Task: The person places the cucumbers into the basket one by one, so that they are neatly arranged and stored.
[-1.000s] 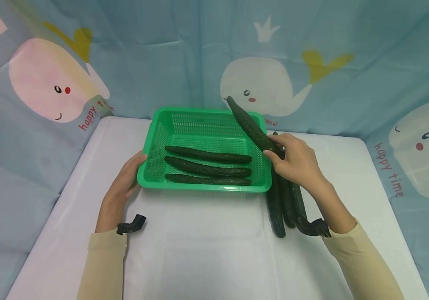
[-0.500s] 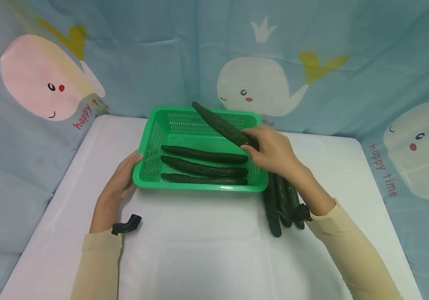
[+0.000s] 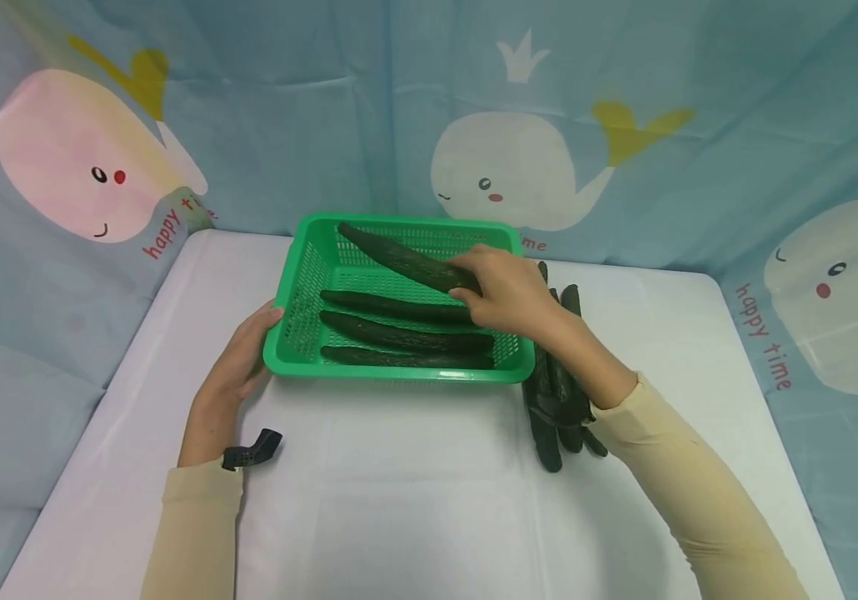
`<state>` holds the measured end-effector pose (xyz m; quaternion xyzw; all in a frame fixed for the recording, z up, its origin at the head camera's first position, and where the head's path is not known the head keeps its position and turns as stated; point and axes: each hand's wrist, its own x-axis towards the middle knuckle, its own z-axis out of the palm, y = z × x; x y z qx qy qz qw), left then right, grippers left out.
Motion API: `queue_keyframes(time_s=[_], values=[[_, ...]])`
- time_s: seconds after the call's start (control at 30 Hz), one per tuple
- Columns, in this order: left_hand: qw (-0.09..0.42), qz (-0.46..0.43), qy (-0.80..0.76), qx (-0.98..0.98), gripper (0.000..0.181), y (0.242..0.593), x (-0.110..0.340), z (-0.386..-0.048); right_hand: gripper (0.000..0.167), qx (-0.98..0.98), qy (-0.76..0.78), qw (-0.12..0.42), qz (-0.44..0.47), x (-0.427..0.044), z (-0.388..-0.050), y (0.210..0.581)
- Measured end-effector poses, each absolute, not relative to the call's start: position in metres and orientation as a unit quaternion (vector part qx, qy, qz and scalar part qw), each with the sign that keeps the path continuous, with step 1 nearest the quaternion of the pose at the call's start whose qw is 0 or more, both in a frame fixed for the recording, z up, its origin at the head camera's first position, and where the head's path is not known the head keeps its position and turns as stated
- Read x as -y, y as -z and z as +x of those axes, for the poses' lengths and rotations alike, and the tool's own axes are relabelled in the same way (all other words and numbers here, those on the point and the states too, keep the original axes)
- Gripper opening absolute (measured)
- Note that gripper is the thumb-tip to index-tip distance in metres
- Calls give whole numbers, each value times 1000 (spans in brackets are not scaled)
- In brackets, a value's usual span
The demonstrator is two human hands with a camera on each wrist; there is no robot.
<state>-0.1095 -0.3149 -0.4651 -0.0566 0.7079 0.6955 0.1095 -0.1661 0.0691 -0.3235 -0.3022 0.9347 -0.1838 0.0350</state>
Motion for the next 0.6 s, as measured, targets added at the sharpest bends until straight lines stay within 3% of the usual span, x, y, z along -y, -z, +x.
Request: queue_keyframes(time_s=[0.4, 0.6], values=[[111, -54, -697, -706, 75, 465, 315, -110, 42, -933, 186, 56, -302, -48, -169, 331], [111, -59, -686, -717, 75, 468, 315, -110, 43, -943, 197, 25, -268, -50, -168, 336]])
